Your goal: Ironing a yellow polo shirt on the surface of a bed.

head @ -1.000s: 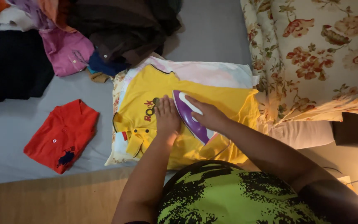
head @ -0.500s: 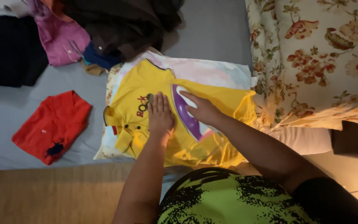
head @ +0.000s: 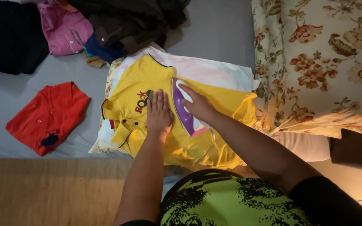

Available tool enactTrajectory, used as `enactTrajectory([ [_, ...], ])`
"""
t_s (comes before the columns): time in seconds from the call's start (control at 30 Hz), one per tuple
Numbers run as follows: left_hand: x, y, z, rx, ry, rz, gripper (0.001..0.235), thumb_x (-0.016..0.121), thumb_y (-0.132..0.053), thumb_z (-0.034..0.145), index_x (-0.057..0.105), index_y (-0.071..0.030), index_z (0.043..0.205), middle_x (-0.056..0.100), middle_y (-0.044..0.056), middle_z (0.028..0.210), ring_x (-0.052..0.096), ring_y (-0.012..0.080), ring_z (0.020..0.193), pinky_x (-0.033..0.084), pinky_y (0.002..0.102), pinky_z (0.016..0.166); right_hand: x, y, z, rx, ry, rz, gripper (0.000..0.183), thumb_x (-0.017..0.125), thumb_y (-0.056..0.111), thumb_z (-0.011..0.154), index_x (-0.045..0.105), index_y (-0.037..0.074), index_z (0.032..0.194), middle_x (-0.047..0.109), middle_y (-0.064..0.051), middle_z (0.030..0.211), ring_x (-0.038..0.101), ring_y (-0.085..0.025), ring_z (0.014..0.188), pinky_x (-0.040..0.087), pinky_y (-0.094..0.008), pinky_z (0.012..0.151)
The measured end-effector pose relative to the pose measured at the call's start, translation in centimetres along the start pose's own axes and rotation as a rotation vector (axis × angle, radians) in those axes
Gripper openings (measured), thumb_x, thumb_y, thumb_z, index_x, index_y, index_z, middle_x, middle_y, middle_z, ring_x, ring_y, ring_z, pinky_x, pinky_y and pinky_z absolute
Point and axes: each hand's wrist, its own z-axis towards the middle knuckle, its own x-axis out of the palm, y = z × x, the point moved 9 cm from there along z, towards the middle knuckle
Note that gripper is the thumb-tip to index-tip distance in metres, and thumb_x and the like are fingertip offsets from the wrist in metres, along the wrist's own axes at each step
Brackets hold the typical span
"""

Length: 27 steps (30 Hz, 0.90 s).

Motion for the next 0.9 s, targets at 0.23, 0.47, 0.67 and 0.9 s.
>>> enactTrajectory([
  [0.23,-0.5,-0.1,-0.5,0.008,-0.008,0.003,0.077,0.037,-0.030,0.094,0.021,-0.007,0.165,0.015,0.016,0.174,0.012,0.0350,0.160,0.011,0.058,0.127,0.8,-0.2,-0.2,0.000,0.061,-0.070,0.060,0.055,0.028,0.099,0.042,0.036,0.157,0.041,-0.011,0.161,0.038,-0.032,0.148,0.030,-0.049,0.123],
  [0.47,0.4,0.1,0.1,-0.035,0.086,0.033,0.073,0.033,-0.036,0.100,0.017,-0.010,0.166,0.009,0.012,0.175,0.004,0.0317,0.162,0.004,0.056,0.129,0.7,-1.3,1.6,0.042,0.008,-0.071,0.059,0.054,0.030,0.099,0.041,0.041,0.155,0.042,-0.010,0.160,0.058,-0.029,0.117,0.037,-0.048,0.119],
  [0.67,-0.2,0.1,-0.3,-0.007,0.053,0.022,0.072,0.032,-0.035,0.101,0.017,-0.010,0.166,0.010,0.013,0.175,0.006,0.0324,0.161,0.006,0.055,0.128,0.7,-0.4,-0.7,0.073,0.071,-0.076,0.060,0.055,0.032,0.097,0.041,0.044,0.154,0.042,-0.012,0.160,0.052,-0.036,0.136,0.038,-0.050,0.119],
  [0.9,-0.4,0.0,0.1,-0.075,0.304,0.033,0.069,0.020,-0.035,0.104,0.006,-0.012,0.168,-0.001,0.011,0.176,-0.006,0.0307,0.162,-0.003,0.053,0.128,0.4,-0.7,1.8,0.081,0.039,-0.054,0.060,0.056,0.032,0.097,0.041,0.043,0.154,0.043,-0.003,0.161,0.047,-0.030,0.141,0.035,-0.047,0.120],
])
